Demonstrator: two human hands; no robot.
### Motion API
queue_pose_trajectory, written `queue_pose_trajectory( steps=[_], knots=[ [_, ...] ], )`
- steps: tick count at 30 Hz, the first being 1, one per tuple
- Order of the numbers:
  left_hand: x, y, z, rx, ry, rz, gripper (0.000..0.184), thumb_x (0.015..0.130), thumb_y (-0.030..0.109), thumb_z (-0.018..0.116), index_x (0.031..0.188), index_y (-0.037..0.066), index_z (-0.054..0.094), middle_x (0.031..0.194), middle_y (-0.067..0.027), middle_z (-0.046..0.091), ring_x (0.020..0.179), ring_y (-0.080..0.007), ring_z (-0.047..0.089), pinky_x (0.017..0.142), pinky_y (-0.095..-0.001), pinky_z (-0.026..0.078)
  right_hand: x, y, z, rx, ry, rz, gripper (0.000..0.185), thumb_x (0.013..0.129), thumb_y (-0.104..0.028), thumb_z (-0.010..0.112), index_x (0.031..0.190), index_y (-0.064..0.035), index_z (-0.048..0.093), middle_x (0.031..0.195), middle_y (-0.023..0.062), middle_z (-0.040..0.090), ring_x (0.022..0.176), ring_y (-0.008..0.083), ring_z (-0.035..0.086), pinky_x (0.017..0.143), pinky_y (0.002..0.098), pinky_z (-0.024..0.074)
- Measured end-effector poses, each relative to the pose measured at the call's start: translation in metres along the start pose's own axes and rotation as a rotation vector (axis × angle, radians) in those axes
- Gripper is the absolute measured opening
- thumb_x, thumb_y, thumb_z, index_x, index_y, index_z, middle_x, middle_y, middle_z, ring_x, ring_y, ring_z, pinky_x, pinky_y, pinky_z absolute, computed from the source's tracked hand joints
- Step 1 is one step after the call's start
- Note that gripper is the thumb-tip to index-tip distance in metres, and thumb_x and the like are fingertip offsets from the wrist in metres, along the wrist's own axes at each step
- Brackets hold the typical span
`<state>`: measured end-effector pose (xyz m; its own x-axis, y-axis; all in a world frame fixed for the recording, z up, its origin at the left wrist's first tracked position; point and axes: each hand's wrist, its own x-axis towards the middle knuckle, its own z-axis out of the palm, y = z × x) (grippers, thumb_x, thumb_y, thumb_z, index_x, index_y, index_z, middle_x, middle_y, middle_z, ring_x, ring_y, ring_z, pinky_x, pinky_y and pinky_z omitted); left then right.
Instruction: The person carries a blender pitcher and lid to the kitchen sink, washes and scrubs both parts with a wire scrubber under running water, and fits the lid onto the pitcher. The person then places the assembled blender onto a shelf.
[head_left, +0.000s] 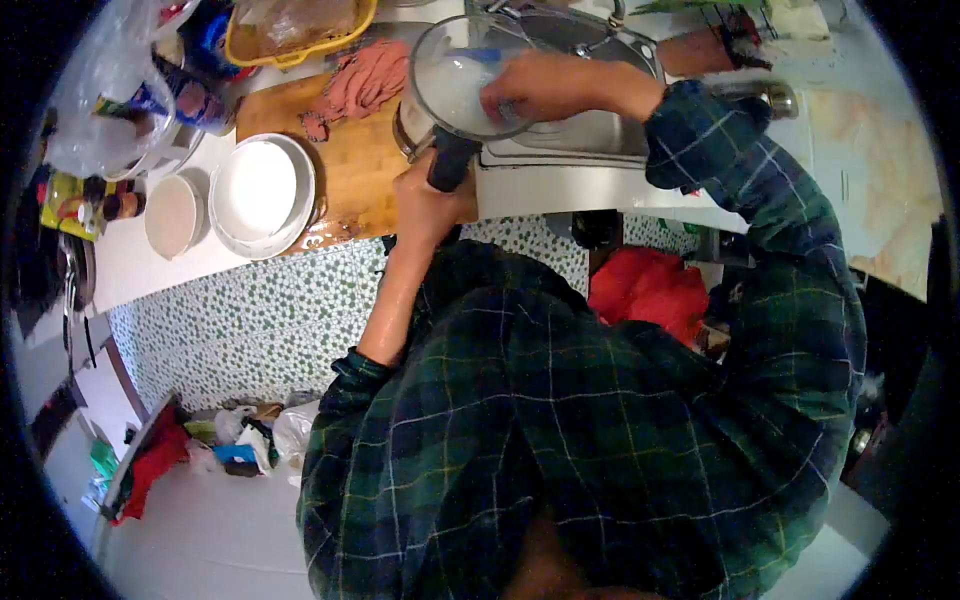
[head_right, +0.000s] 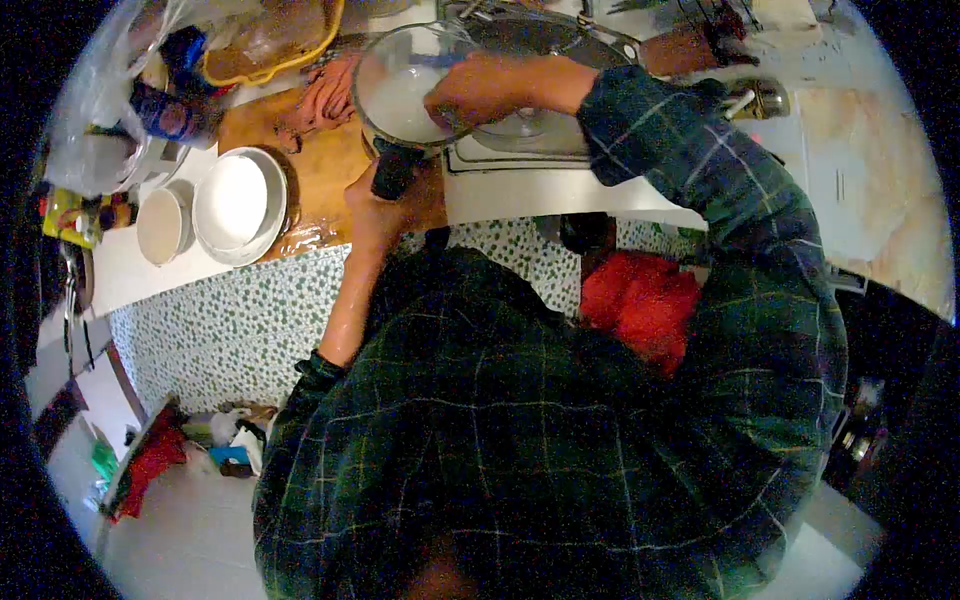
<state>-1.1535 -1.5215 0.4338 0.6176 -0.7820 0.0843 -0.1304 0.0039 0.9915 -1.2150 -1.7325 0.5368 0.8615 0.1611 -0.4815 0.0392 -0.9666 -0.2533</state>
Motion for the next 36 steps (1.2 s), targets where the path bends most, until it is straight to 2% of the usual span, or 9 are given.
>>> queue_pose_trajectory(
  steps=[7, 13, 14, 16, 21, 23, 26, 33, 36],
  knots=[
    [0.002, 0.009, -0.005, 0.126, -0.043, 0.019, 0.027, 0.074, 0.023, 0.073, 0.086, 0.001, 0.062, 0.068, -0.0085, 0.061, 0.059, -0.0126, 0.055, 0.059, -0.0268, 0.046, -0.040, -0.014, 0.006, 0.607, 0.651, 0.288, 0.037, 0.073, -0.001, 0.054, 0.109, -0.0103, 0.056, 0.107, 0.0101, 0.058, 0.094, 0.0205, 0.058, 0.086, 0.0320, 0.0438],
    [0.009, 0.031, 0.006, 0.077, -0.090, -0.024, 0.026, 0.075, 0.023, 0.072, 0.082, 0.000, 0.062, 0.067, -0.0020, 0.059, 0.060, -0.0084, 0.051, 0.059, -0.0244, 0.044, -0.089, 0.009, 0.054, 2.001, 1.307, 0.031, 0.031, 0.078, -0.005, 0.056, 0.109, -0.0011, 0.055, 0.112, 0.0083, 0.056, 0.101, 0.0192, 0.055, 0.089, 0.0289, 0.0441],
    [0.013, 0.035, 0.011, 0.087, -0.091, -0.038, 0.026, 0.075, 0.022, 0.073, 0.081, 0.000, 0.062, 0.065, -0.0020, 0.059, 0.059, -0.0082, 0.051, 0.058, -0.0244, 0.044, -0.103, 0.019, 0.071, 2.001, 1.333, 0.017, 0.031, 0.078, -0.005, 0.056, 0.109, -0.0011, 0.055, 0.112, 0.0083, 0.056, 0.101, 0.0192, 0.055, 0.089, 0.0289, 0.0441],
    [0.017, 0.055, 0.024, 0.112, -0.056, -0.010, 0.026, 0.074, 0.023, 0.074, 0.079, 0.000, 0.062, 0.061, -0.0017, 0.057, 0.057, -0.0078, 0.050, 0.055, -0.0244, 0.043, -0.131, 0.040, 0.105, 0.508, 1.549, 0.373, 0.023, 0.080, -0.013, 0.058, 0.099, -0.0016, 0.056, 0.110, 0.0097, 0.057, 0.104, 0.0239, 0.054, 0.090, 0.0364, 0.0443],
    [0.037, 0.072, 0.067, 0.359, -0.223, 0.029, 0.032, 0.072, 0.027, 0.075, 0.082, -0.001, 0.063, 0.063, -0.0014, 0.057, 0.058, -0.0079, 0.050, 0.056, -0.0247, 0.043, -0.205, 0.114, 0.169, 1.414, 1.858, 0.406, 0.022, 0.079, -0.018, 0.060, 0.097, -0.0049, 0.056, 0.110, 0.0114, 0.057, 0.109, 0.0300, 0.050, 0.094, 0.0507, 0.0403],
    [0.048, 0.097, 0.104, 0.302, -0.267, 0.018, 0.035, 0.073, 0.029, 0.074, 0.086, -0.002, 0.063, 0.065, -0.0022, 0.059, 0.059, -0.0082, 0.051, 0.057, -0.0248, 0.043, -0.240, 0.125, 0.170, 2.376, 1.653, -0.244, 0.029, 0.080, -0.019, 0.058, 0.105, -0.0054, 0.055, 0.111, 0.0110, 0.057, 0.109, 0.0293, 0.050, 0.093, 0.0494, 0.0411],
    [0.059, 0.098, 0.144, 0.380, -0.366, -0.103, 0.039, 0.074, 0.030, 0.074, 0.091, -0.003, 0.062, 0.069, -0.0041, 0.062, 0.061, -0.0086, 0.052, 0.058, -0.0247, 0.044, -0.248, 0.161, 0.237, 2.388, 1.844, 0.162, 0.034, 0.082, -0.022, 0.055, 0.112, -0.0072, 0.052, 0.112, 0.0105, 0.057, 0.110, 0.0282, 0.051, 0.091, 0.0467, 0.0429],
    [0.103, 0.126, 0.263, 0.754, -0.723, -0.227, 0.042, 0.077, 0.033, 0.071, 0.094, -0.003, 0.061, 0.070, -0.0067, 0.063, 0.062, -0.0087, 0.054, 0.059, -0.0257, 0.045, -0.224, 0.203, 0.382, 2.561, 1.782, 0.269, 0.035, 0.084, -0.025, 0.055, 0.115, -0.0095, 0.049, 0.104, 0.0080, 0.060, 0.098, 0.0237, 0.056, 0.079, 0.0357, 0.0465],
    [0.115, 0.126, 0.315, 0.809, -0.806, -0.293, 0.038, 0.078, 0.035, 0.069, 0.088, -0.001, 0.060, 0.064, -0.0027, 0.059, 0.052, -0.0089, 0.050, 0.051, -0.0253, 0.042, -0.234, 0.188, 0.386, 1.355, 1.530, 1.032, 0.040, 0.081, -0.017, 0.059, 0.117, -0.0043, 0.045, 0.098, 0.0106, 0.059, 0.088, 0.0209, 0.058, 0.078, 0.0312, 0.0456]
  ],
)
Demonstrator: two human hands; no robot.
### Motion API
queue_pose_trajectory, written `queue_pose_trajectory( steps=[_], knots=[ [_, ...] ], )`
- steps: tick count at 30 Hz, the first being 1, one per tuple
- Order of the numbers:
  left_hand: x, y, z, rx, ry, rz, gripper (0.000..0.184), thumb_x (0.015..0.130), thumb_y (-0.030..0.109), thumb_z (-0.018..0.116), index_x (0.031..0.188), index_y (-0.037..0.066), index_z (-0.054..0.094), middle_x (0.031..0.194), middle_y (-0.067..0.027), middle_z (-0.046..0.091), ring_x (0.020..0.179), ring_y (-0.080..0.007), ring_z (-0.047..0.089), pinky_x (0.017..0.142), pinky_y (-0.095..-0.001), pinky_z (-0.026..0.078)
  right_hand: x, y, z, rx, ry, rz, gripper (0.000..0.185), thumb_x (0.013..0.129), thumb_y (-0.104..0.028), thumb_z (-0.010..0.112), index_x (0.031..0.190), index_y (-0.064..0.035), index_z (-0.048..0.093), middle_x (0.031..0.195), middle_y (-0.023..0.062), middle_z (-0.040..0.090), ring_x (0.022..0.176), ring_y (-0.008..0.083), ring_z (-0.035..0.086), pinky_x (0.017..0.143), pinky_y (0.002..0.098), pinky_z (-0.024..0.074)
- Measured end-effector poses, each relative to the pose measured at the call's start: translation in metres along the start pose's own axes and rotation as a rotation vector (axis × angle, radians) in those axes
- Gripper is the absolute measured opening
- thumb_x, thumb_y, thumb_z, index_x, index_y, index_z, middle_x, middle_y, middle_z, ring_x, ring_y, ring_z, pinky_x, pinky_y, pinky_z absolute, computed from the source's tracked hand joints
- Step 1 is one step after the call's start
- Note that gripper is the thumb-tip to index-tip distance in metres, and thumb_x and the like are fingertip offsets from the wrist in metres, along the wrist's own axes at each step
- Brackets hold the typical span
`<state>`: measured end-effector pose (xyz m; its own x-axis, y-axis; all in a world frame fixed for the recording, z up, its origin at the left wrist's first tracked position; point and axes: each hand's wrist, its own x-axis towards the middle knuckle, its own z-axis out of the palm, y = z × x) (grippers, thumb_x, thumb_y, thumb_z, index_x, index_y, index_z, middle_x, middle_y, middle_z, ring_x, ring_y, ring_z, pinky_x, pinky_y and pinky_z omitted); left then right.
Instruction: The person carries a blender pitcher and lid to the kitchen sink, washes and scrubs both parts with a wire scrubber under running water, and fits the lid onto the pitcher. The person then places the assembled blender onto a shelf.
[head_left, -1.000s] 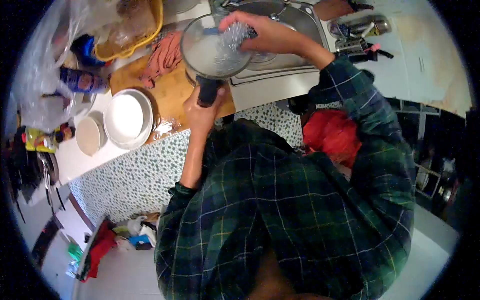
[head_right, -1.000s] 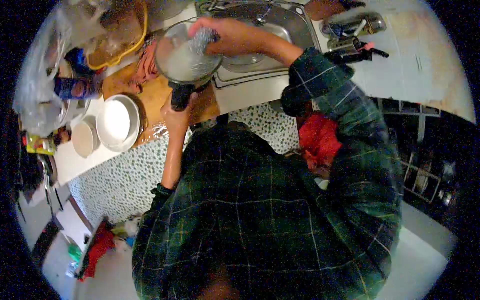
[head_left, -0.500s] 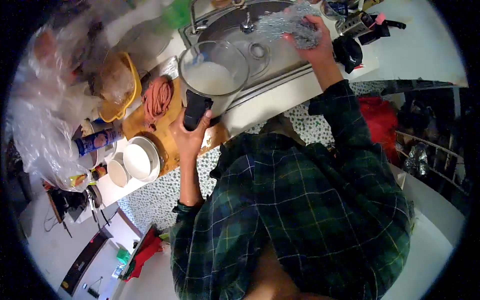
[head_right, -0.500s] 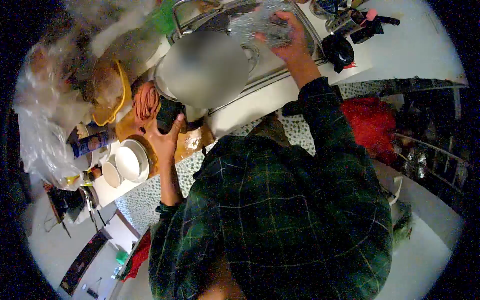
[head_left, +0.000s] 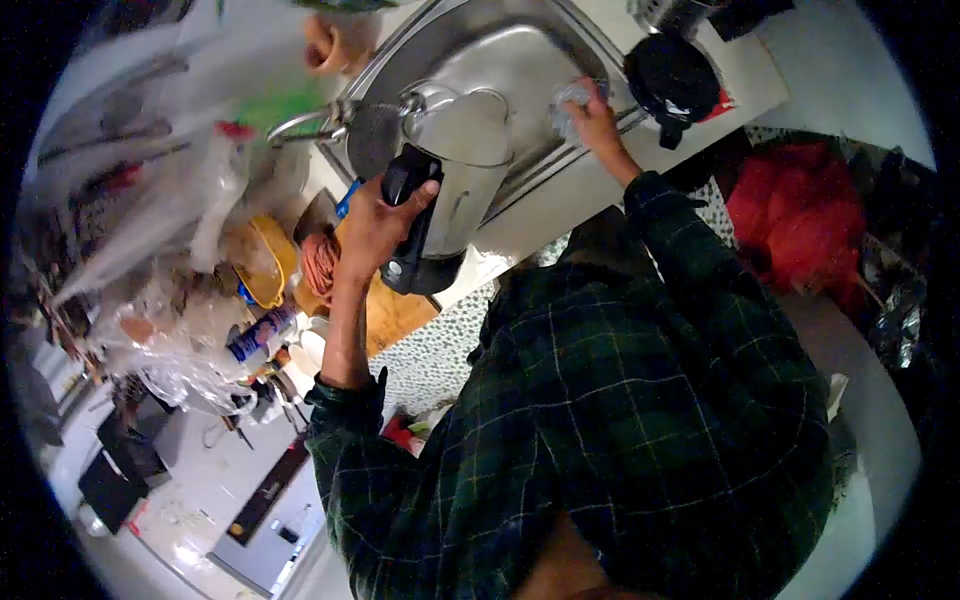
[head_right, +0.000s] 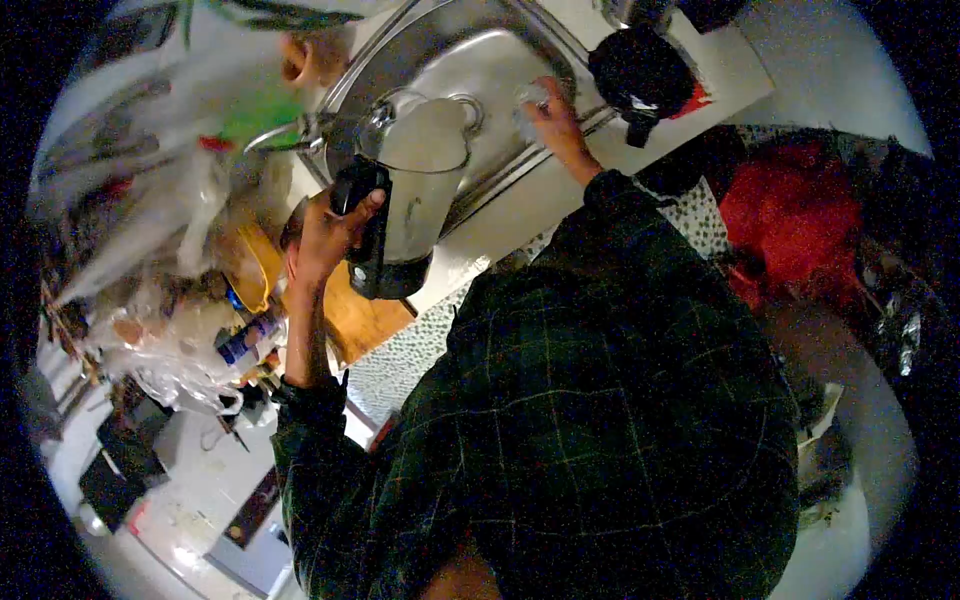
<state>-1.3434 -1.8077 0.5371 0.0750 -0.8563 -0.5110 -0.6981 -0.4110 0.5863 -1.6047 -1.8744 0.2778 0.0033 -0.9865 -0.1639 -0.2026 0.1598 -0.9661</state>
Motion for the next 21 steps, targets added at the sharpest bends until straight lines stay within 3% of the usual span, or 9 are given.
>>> queue_pose_trajectory(
  steps=[1, 2, 3, 4, 6, 11, 13, 14, 21],
  knots=[
    [0.011, 0.011, 0.004, 0.058, -0.064, -0.076, 0.036, 0.078, 0.034, 0.069, 0.085, 0.000, 0.060, 0.061, -0.0014, 0.056, 0.048, -0.0086, 0.048, 0.047, -0.0250, 0.040, -0.008, 0.001, -0.003, -0.073, -0.079, -0.018, 0.042, 0.080, -0.014, 0.058, 0.118, -0.0062, 0.043, 0.102, 0.0139, 0.058, 0.093, 0.0251, 0.058, 0.080, 0.0334, 0.0455],
    [0.021, 0.010, 0.016, -0.019, -0.027, -0.027, 0.033, 0.078, 0.033, 0.069, 0.080, 0.002, 0.058, 0.056, 0.0006, 0.051, 0.044, -0.0079, 0.045, 0.041, -0.0248, 0.036, -0.008, 0.041, 0.009, -0.334, 0.136, -0.428, 0.045, 0.079, -0.010, 0.057, 0.121, -0.0078, 0.042, 0.106, 0.0176, 0.057, 0.099, 0.0311, 0.056, 0.083, 0.0374, 0.0442],
    [0.035, 0.017, 0.014, 0.078, -0.159, -0.170, 0.031, 0.079, 0.031, 0.069, 0.081, 0.003, 0.058, 0.055, 0.0012, 0.050, 0.042, -0.0072, 0.044, 0.038, -0.0240, 0.034, -0.016, 0.023, -0.002, -0.218, -0.061, -0.290, 0.048, 0.076, -0.009, 0.058, 0.120, -0.0051, 0.042, 0.110, 0.0201, 0.054, 0.104, 0.0361, 0.052, 0.087, 0.0410, 0.0422],
    [0.045, 0.022, 0.019, 0.094, -0.160, -0.097, 0.030, 0.079, 0.030, 0.068, 0.082, 0.003, 0.058, 0.054, 0.0014, 0.051, 0.042, -0.0072, 0.044, 0.037, -0.0242, 0.034, -0.014, 0.021, -0.004, -0.350, -0.158, -0.318, 0.048, 0.074, -0.010, 0.059, 0.118, -0.0037, 0.042, 0.107, 0.0201, 0.055, 0.103, 0.0371, 0.050, 0.088, 0.0419, 0.0417],
    [0.060, 0.035, 0.028, 0.127, -0.166, -0.018, 0.029, 0.079, 0.029, 0.068, 0.082, 0.002, 0.059, 0.054, 0.0016, 0.051, 0.041, -0.0072, 0.044, 0.037, -0.0244, 0.034, -0.014, 0.023, 0.001, -0.442, -0.090, -0.566, 0.046, 0.071, -0.024, 0.065, 0.107, -0.0005, 0.048, 0.095, 0.0188, 0.057, 0.086, 0.0370, 0.055, 0.076, 0.0452, 0.0455],
    [0.087, 0.060, 0.028, 0.209, -0.323, -0.076, 0.024, 0.080, 0.025, 0.067, 0.080, 0.002, 0.060, 0.053, 0.0001, 0.052, 0.038, -0.0079, 0.043, 0.036, -0.0248, 0.034, -0.021, 0.014, 0.002, -0.477, -0.049, -0.483, 0.040, 0.073, -0.024, 0.062, 0.104, -0.0033, 0.049, 0.092, 0.0151, 0.057, 0.085, 0.0331, 0.055, 0.074, 0.0454, 0.0460],
    [0.087, 0.088, 0.033, 0.280, -0.337, -0.074, 0.024, 0.080, 0.026, 0.066, 0.078, 0.002, 0.059, 0.052, -0.0006, 0.051, 0.037, -0.0085, 0.044, 0.036, -0.0257, 0.035, -0.017, 0.007, -0.002, -0.461, -0.235, -0.301, 0.049, 0.071, -0.017, 0.066, 0.114, -0.0085, 0.044, 0.101, 0.0134, 0.056, 0.097, 0.0328, 0.053, 0.082, 0.0445, 0.0436],
    [0.086, 0.100, 0.032, 0.334, -0.353, -0.065, 0.025, 0.081, 0.026, 0.065, 0.077, 0.002, 0.059, 0.050, -0.0013, 0.051, 0.037, -0.0092, 0.044, 0.037, -0.0266, 0.035, -0.021, 0.000, -0.007, -0.510, -0.196, -0.336, 0.032, 0.076, -0.022, 0.060, 0.102, -0.0058, 0.051, 0.093, 0.0122, 0.057, 0.087, 0.0310, 0.055, 0.073, 0.0452, 0.0459],
    [0.099, 0.067, 0.020, 0.440, -0.368, -0.143, 0.030, 0.080, 0.028, 0.066, 0.072, 0.001, 0.057, 0.048, -0.0025, 0.050, 0.035, -0.0113, 0.044, 0.037, -0.0285, 0.037, -0.021, 0.000, -0.004, -0.490, -0.225, -0.267, 0.038, 0.076, -0.019, 0.059, 0.112, -0.0106, 0.050, 0.102, 0.0118, 0.058, 0.097, 0.0298, 0.054, 0.079, 0.0443, 0.0467]
  ],
)
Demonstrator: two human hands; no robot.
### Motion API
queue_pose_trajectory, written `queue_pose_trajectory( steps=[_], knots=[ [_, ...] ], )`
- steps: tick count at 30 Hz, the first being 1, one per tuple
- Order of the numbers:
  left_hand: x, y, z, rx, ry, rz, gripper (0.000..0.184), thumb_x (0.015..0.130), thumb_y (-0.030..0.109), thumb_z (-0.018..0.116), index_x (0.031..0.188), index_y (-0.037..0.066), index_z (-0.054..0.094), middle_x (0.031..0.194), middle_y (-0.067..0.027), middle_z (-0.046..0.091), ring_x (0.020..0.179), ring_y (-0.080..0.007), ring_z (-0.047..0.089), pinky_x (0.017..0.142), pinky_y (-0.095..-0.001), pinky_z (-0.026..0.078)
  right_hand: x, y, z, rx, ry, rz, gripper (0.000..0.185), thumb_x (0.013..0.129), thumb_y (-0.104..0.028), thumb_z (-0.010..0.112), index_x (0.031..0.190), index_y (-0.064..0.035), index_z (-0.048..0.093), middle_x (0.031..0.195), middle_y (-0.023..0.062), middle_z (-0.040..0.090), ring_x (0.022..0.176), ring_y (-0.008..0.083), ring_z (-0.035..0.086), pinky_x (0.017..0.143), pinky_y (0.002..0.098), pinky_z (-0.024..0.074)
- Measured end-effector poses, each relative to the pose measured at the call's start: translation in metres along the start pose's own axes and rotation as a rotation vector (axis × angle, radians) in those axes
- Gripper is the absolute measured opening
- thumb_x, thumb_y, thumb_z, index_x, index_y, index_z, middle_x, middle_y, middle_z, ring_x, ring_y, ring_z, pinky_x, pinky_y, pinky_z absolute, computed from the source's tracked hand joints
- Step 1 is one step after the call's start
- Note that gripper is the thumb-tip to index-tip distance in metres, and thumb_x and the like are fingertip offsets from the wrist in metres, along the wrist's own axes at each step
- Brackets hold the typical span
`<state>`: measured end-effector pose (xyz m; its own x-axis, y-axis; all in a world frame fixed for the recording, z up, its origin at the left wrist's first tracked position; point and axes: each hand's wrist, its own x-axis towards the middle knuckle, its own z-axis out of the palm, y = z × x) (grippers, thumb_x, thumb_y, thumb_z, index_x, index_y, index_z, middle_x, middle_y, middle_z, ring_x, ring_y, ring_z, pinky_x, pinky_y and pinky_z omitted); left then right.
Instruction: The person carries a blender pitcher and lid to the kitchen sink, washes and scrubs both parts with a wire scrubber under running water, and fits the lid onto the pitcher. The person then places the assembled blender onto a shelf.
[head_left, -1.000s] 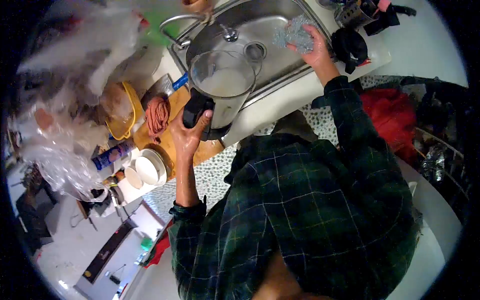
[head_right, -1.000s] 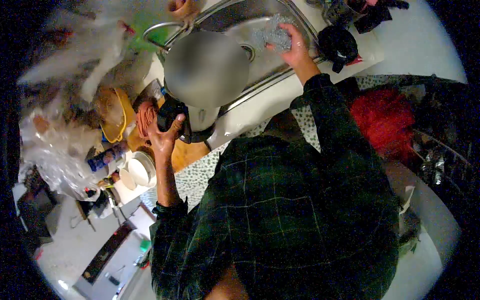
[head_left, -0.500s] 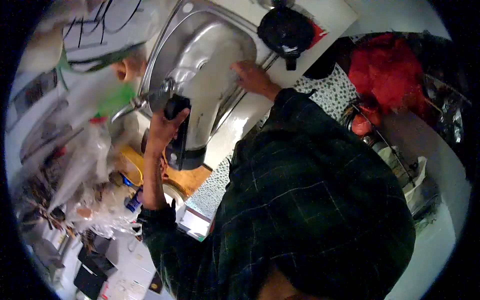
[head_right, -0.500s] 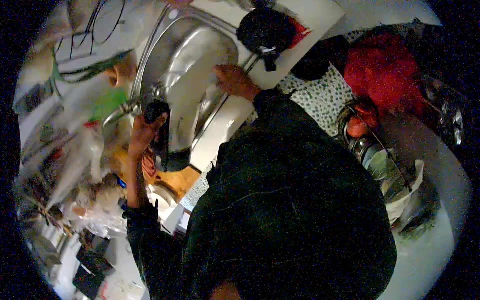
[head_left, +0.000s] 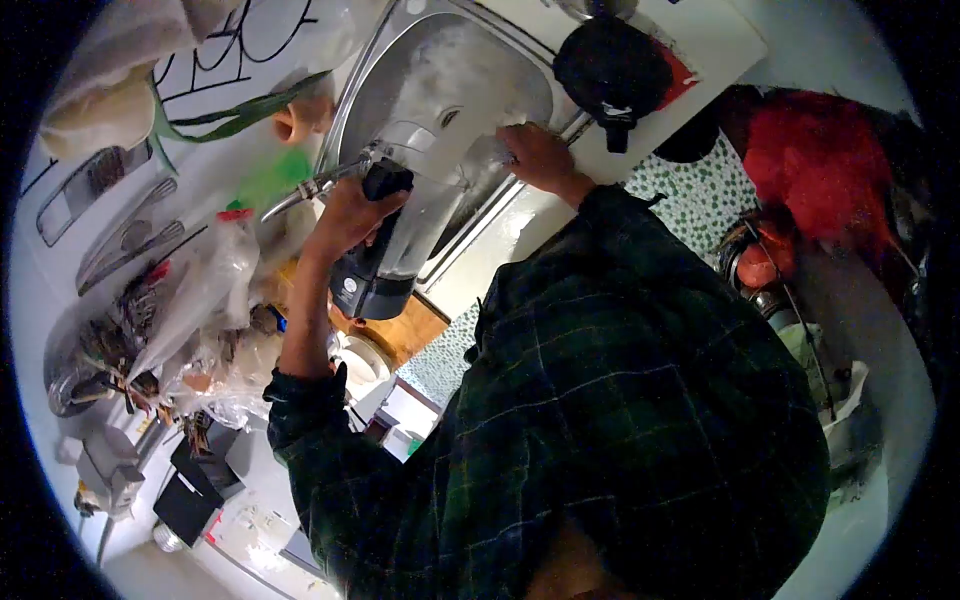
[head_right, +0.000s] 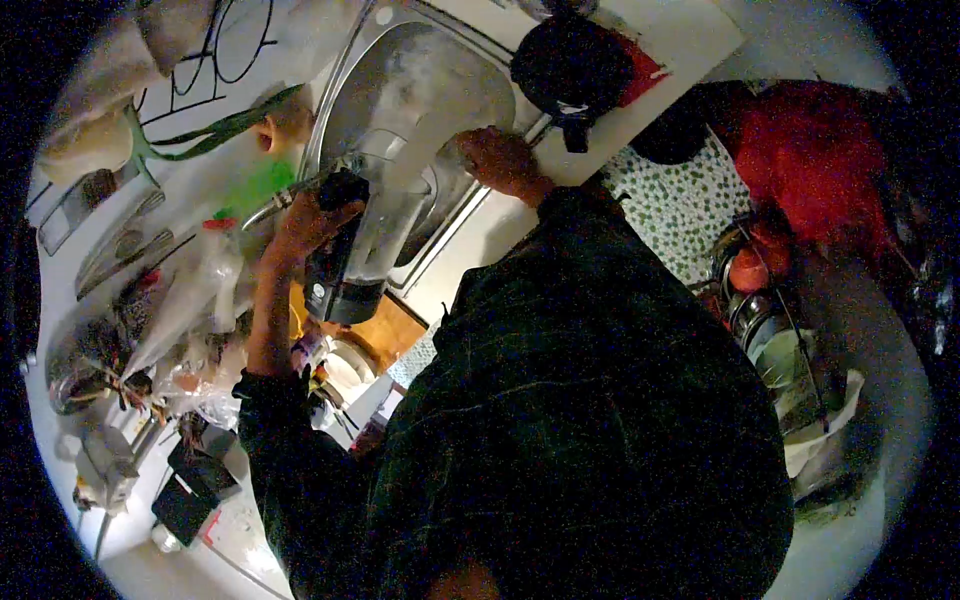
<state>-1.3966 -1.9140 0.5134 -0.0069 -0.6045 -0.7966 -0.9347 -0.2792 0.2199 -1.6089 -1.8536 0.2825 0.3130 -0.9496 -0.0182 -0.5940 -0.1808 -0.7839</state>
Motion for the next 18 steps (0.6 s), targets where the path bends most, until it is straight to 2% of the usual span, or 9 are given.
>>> queue_pose_trajectory(
  steps=[1, 6, 8, 10, 12, 14, 16, 17, 18],
  knots=[
    [-0.006, -0.001, 0.000, -0.009, 0.010, -0.011, 0.030, 0.080, 0.028, 0.066, 0.072, 0.001, 0.057, 0.048, -0.0025, 0.050, 0.035, -0.0113, 0.044, 0.037, -0.0285, 0.037, 0.000, 0.001, 0.001, 0.042, 0.003, -0.013, 0.046, 0.069, -0.016, 0.066, 0.111, -0.0089, 0.047, 0.100, 0.0125, 0.057, 0.098, 0.0325, 0.052, 0.078, 0.0449, 0.0455],
    [-0.051, -0.057, 0.019, -0.250, 0.158, -0.073, 0.029, 0.078, 0.028, 0.069, 0.076, 0.001, 0.058, 0.052, -0.0022, 0.052, 0.041, -0.0103, 0.047, 0.040, -0.0269, 0.037, 0.000, 0.008, 0.012, 0.036, 0.026, -0.107, 0.046, 0.069, -0.011, 0.064, 0.113, -0.0081, 0.049, 0.107, 0.0144, 0.056, 0.101, 0.0332, 0.052, 0.084, 0.0416, 0.0438],
    [-0.070, -0.123, 0.039, -0.455, 0.197, -0.056, 0.032, 0.076, 0.030, 0.071, 0.082, 0.000, 0.060, 0.060, -0.0018, 0.054, 0.052, -0.0097, 0.050, 0.049, -0.0255, 0.040, 0.001, 0.008, 0.011, 0.101, 0.045, -0.121, 0.046, 0.070, -0.010, 0.064, 0.113, -0.0083, 0.049, 0.109, 0.0147, 0.055, 0.101, 0.0332, 0.052, 0.084, 0.0401, 0.0432],
    [-0.107, -0.143, 0.065, -0.920, 0.361, -0.170, 0.029, 0.071, 0.018, 0.075, 0.088, 0.001, 0.060, 0.071, -0.0021, 0.056, 0.066, -0.0088, 0.051, 0.059, -0.0251, 0.042, 0.000, 0.015, 0.025, 0.066, 0.054, -0.118, 0.049, 0.070, -0.012, 0.066, 0.115, -0.0060, 0.047, 0.105, 0.0187, 0.057, 0.101, 0.0349, 0.053, 0.082, 0.0406, 0.0443],
    [-0.148, -0.158, 0.077, -0.601, 0.433, 0.168, 0.033, 0.064, 0.002, 0.076, 0.091, 0.001, 0.057, 0.075, -0.0024, 0.056, 0.072, -0.0085, 0.050, 0.064, -0.0237, 0.041, 0.004, 0.000, 0.016, 0.062, -0.063, 0.008, 0.052, 0.068, -0.006, 0.066, 0.116, -0.0074, 0.045, 0.104, 0.0191, 0.057, 0.098, 0.0363, 0.055, 0.081, 0.0413, 0.0449],
    [-0.179, -0.166, 0.086, -0.596, 0.387, 0.093, 0.032, 0.063, 0.001, 0.075, 0.087, 0.001, 0.055, 0.075, -0.0030, 0.055, 0.073, -0.0086, 0.048, 0.063, -0.0234, 0.040, 0.003, 0.008, 0.027, 0.013, 0.028, -0.055, 0.054, 0.069, -0.008, 0.067, 0.117, -0.0087, 0.044, 0.102, 0.0186, 0.058, 0.094, 0.0364, 0.056, 0.080, 0.0415, 0.0448],
    [-0.193, -0.186, 0.112, -0.670, 0.507, 0.074, 0.026, 0.064, -0.001, 0.071, 0.082, 0.000, 0.052, 0.075, -0.0038, 0.054, 0.072, -0.0119, 0.049, 0.067, -0.0253, 0.041, 0.005, 0.017, 0.032, 0.007, 0.042, -0.031, 0.052, 0.072, -0.010, 0.064, 0.119, -0.0103, 0.043, 0.099, 0.0178, 0.058, 0.090, 0.0312, 0.057, 0.079, 0.0383, 0.0448],
    [-0.198, -0.186, 0.115, -0.533, 0.591, 0.206, 0.022, 0.065, 0.000, 0.068, 0.082, 0.000, 0.054, 0.083, -0.0077, 0.057, 0.080, -0.0169, 0.053, 0.070, -0.0287, 0.044, 0.010, 0.007, 0.025, 0.001, 0.008, -0.053, 0.052, 0.072, -0.010, 0.064, 0.119, -0.0103, 0.043, 0.099, 0.0178, 0.058, 0.090, 0.0312, 0.057, 0.079, 0.0383, 0.0448],
    [-0.206, -0.200, 0.112, -0.396, 0.666, 0.337, 0.018, 0.066, 0.000, 0.065, 0.083, -0.001, 0.056, 0.091, -0.0117, 0.060, 0.087, -0.0220, 0.056, 0.073, -0.0321, 0.047, 0.018, -0.014, 0.023, 0.039, -0.109, 0.182, 0.046, 0.076, -0.012, 0.063, 0.118, -0.0099, 0.044, 0.099, 0.0155, 0.058, 0.089, 0.0278, 0.056, 0.079, 0.0365, 0.0445]
  ],
)
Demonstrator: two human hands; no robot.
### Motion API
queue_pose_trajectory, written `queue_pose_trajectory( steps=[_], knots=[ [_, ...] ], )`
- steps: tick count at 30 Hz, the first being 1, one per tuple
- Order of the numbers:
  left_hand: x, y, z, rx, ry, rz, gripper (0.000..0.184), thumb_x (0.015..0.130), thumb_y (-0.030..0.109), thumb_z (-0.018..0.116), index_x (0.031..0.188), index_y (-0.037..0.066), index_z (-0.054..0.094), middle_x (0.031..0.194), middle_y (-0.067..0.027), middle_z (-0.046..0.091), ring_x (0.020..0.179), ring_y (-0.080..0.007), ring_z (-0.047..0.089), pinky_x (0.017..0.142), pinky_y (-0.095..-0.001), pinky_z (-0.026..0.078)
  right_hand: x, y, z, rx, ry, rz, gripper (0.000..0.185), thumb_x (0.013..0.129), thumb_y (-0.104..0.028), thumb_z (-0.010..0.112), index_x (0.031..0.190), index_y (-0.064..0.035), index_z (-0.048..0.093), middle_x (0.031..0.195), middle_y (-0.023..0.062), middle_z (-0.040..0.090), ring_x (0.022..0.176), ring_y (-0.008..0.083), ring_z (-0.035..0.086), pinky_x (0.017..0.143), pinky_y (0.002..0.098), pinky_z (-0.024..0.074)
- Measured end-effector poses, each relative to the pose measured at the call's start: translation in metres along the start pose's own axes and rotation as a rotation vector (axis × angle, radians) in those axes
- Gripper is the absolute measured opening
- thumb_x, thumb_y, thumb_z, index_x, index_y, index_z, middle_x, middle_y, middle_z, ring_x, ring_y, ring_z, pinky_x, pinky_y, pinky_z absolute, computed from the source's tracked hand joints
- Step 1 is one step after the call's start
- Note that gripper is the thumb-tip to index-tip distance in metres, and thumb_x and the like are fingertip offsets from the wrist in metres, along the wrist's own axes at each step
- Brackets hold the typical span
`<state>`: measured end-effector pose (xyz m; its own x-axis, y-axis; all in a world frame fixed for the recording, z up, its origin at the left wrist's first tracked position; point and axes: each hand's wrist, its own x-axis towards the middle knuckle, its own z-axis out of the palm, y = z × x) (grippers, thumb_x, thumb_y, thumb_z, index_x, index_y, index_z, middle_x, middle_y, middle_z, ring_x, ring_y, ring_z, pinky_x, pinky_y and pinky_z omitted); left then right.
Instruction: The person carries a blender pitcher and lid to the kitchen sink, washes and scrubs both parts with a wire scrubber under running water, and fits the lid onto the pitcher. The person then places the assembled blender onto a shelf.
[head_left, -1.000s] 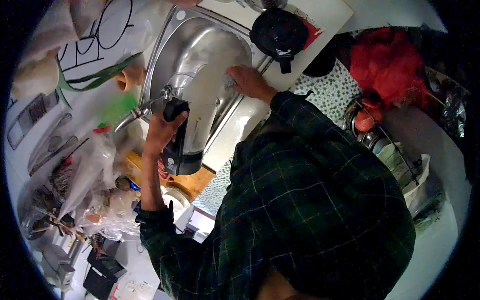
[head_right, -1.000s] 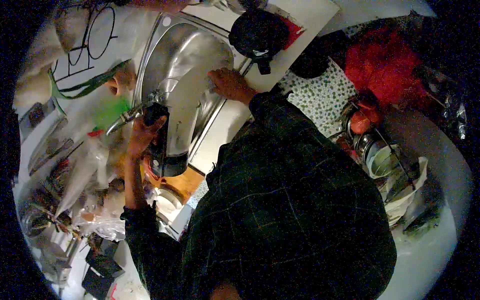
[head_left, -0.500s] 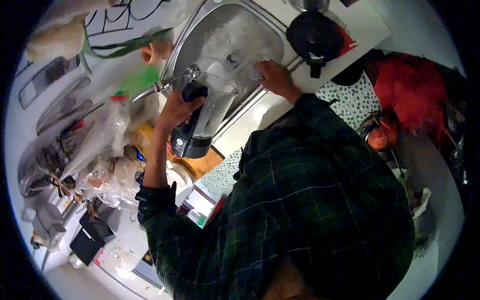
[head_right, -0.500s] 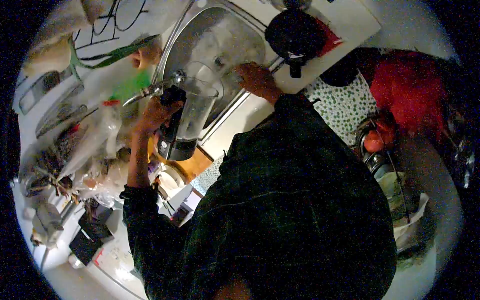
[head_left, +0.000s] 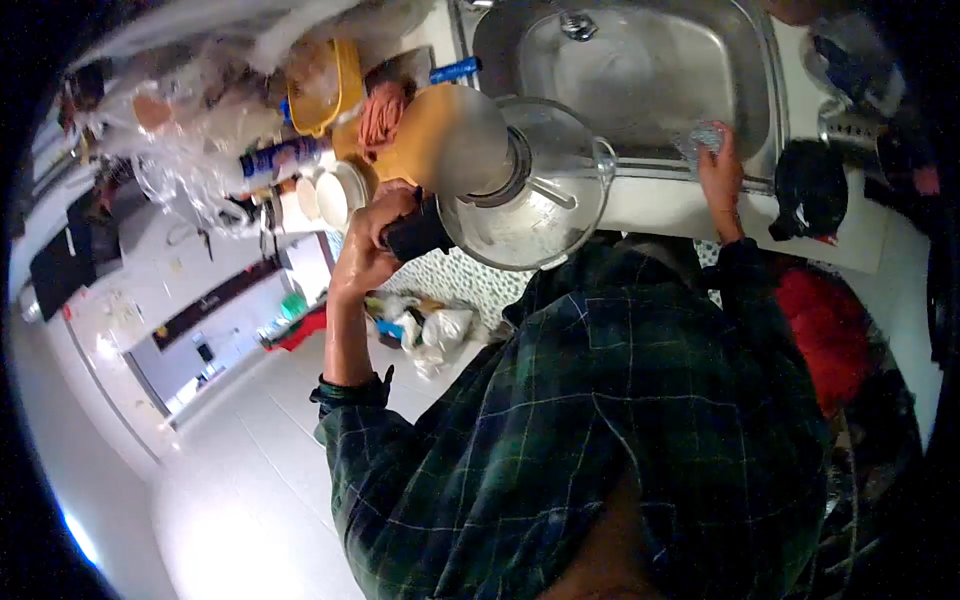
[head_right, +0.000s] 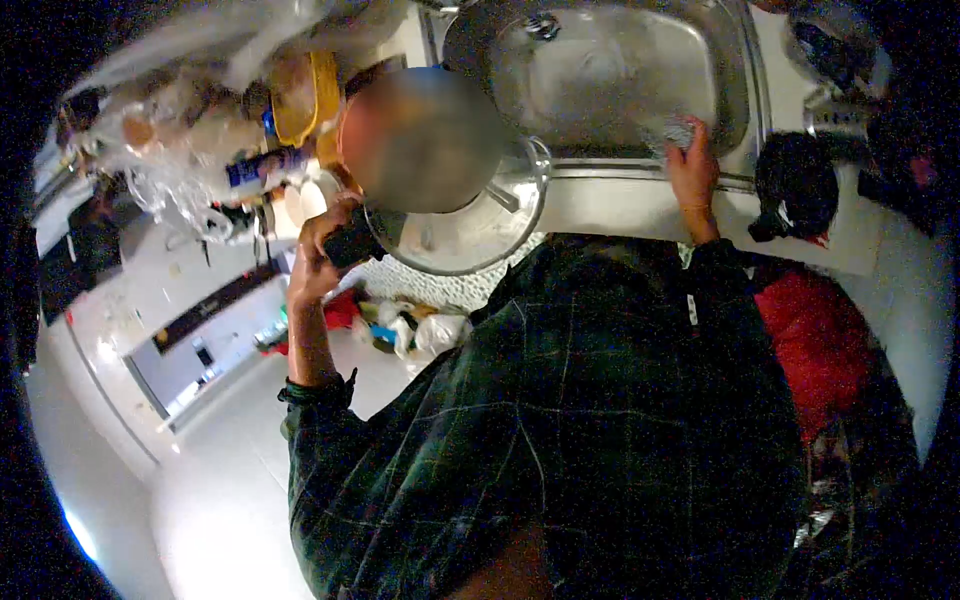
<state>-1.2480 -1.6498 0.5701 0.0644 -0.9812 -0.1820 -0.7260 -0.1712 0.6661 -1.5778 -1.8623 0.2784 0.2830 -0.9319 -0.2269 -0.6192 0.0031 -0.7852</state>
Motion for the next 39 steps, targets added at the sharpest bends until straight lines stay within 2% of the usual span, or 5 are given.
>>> queue_pose_trajectory(
  steps=[9, 16, 19, 31, 39],
  knots=[
    [-0.044, -0.018, 0.006, -0.259, 0.191, -0.262, 0.035, 0.057, 0.011, 0.081, 0.079, 0.000, 0.057, 0.074, -0.0061, 0.056, 0.081, -0.0189, 0.057, 0.095, -0.0394, 0.038, 0.025, -0.034, -0.008, 1.295, -0.027, 0.675, 0.040, 0.081, -0.032, 0.058, 0.113, -0.0086, 0.053, 0.114, 0.0106, 0.056, 0.103, 0.0275, 0.054, 0.088, 0.0481, 0.0414],
    [-0.073, -0.040, 0.015, -0.409, 0.293, -0.481, 0.037, 0.062, 0.011, 0.081, 0.085, -0.002, 0.055, 0.088, -0.0088, 0.058, 0.092, -0.0181, 0.054, 0.089, -0.0309, 0.039, 0.036, -0.093, -0.014, 1.817, -0.503, 0.488, 0.038, 0.079, -0.025, 0.058, 0.112, -0.0067, 0.053, 0.116, 0.0137, 0.055, 0.108, 0.0314, 0.052, 0.093, 0.0518, 0.0393],
    [-0.076, -0.040, 0.013, -0.370, 0.330, -0.446, 0.036, 0.063, 0.011, 0.080, 0.084, -0.002, 0.055, 0.087, -0.0087, 0.057, 0.092, -0.0179, 0.054, 0.089, -0.0308, 0.039, 0.024, -0.173, -0.031, 1.537, -0.295, 0.519, 0.040, 0.077, -0.021, 0.058, 0.113, -0.0054, 0.052, 0.114, 0.0139, 0.056, 0.105, 0.0313, 0.053, 0.092, 0.0477, 0.0420],
    [-0.104, -0.084, -0.001, -0.094, 0.514, -0.106, 0.026, 0.062, 0.000, 0.066, 0.086, 0.000, 0.055, 0.084, -0.0101, 0.053, 0.088, -0.0256, 0.051, 0.093, -0.0374, 0.037, -0.049, -0.375, 0.061, -0.064, -0.927, -1.314, 0.042, 0.081, -0.027, 0.059, 0.113, -0.0011, 0.050, 0.121, 0.0139, 0.050, 0.113, 0.0304, 0.047, 0.095, 0.0379, 0.0392],
    [-0.131, -0.095, 0.007, -0.142, 0.518, -0.025, 0.023, 0.055, 0.001, 0.054, 0.077, -0.001, 0.049, 0.075, -0.0148, 0.047, 0.076, -0.0367, 0.049, 0.075, -0.0376, 0.042, -0.067, -0.386, 0.092, -0.848, -1.533, -1.335, 0.035, 0.087, -0.023, 0.049, 0.110, 0.0022, 0.055, 0.117, 0.0178, 0.052, 0.111, 0.0336, 0.047, 0.093, 0.0384, 0.0401]
  ],
)
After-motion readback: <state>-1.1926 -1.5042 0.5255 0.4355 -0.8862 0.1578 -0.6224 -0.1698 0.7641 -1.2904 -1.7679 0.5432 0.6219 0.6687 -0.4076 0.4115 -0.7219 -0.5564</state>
